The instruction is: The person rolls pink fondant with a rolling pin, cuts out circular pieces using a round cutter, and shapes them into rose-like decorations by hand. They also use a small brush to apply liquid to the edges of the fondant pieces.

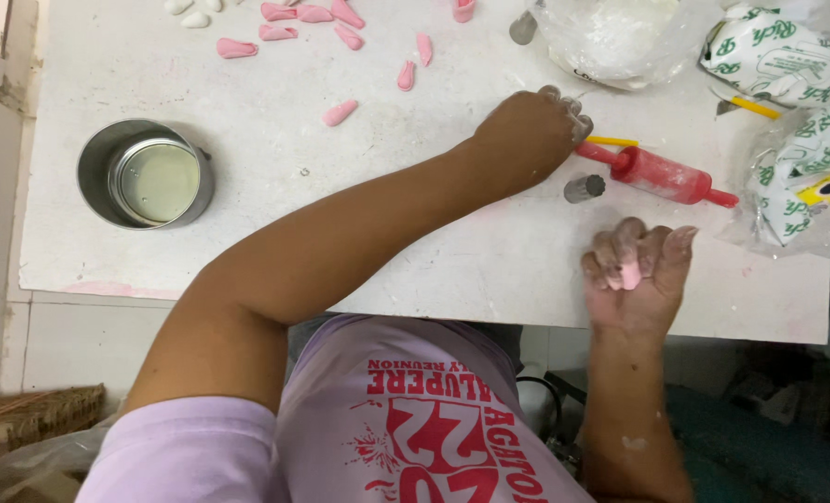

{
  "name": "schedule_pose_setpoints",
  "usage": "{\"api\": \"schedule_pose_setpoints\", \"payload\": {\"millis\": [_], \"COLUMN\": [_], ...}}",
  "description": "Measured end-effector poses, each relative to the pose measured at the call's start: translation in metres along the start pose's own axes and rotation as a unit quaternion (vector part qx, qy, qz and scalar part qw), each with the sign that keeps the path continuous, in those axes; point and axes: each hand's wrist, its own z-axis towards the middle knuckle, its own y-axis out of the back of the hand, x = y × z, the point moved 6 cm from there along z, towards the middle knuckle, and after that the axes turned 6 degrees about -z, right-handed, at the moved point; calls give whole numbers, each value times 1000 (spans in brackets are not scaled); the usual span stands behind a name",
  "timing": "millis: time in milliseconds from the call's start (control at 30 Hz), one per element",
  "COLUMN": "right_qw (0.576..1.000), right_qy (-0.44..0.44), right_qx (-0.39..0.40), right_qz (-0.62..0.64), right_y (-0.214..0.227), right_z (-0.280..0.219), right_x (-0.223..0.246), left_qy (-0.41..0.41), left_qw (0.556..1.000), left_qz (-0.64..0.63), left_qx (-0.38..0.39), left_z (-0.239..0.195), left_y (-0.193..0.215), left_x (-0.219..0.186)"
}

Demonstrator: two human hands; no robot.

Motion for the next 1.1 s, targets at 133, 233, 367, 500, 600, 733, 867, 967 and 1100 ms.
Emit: {"api": "schedule_pose_setpoints", "payload": {"millis": [133, 233, 367, 500, 600, 733, 867, 967, 1100], "right_qw": [950, 939, 976, 964, 922, 779, 640, 680, 898], "right_qy": [76, 89, 110, 47, 108, 186, 293, 305, 113], "right_qx": [-182, -153, -69, -186, -165, -32, 38, 29, -13], "right_qz": [-242, -295, -177, -185, -332, -598, -710, -666, -425], "right_y": [34, 67, 62, 52, 48, 34, -9, -17, -1], "right_z": [-3, 7, 18, 21, 18, 15, 7, -4, -6], "right_x": [14, 8, 1, 6, 16, 22, 24, 25, -9], "left_qy": [34, 57, 102, 166, 324, 375, 316, 246, 127], "left_qw": [997, 997, 992, 979, 908, 732, 768, 833, 910], "left_qz": [-29, -33, -75, -83, -264, -569, -555, -494, -389], "left_qx": [56, 34, -16, -83, -28, -21, 35, 49, 70], "left_z": [8, -2, -30, -70, -96, -112, -115, -112, -106], "left_y": [-5, 7, 54, 83, 94, 86, 85, 83, 78], "left_x": [6, 14, 22, 39, 49, 25, -8, -27, -53]}}
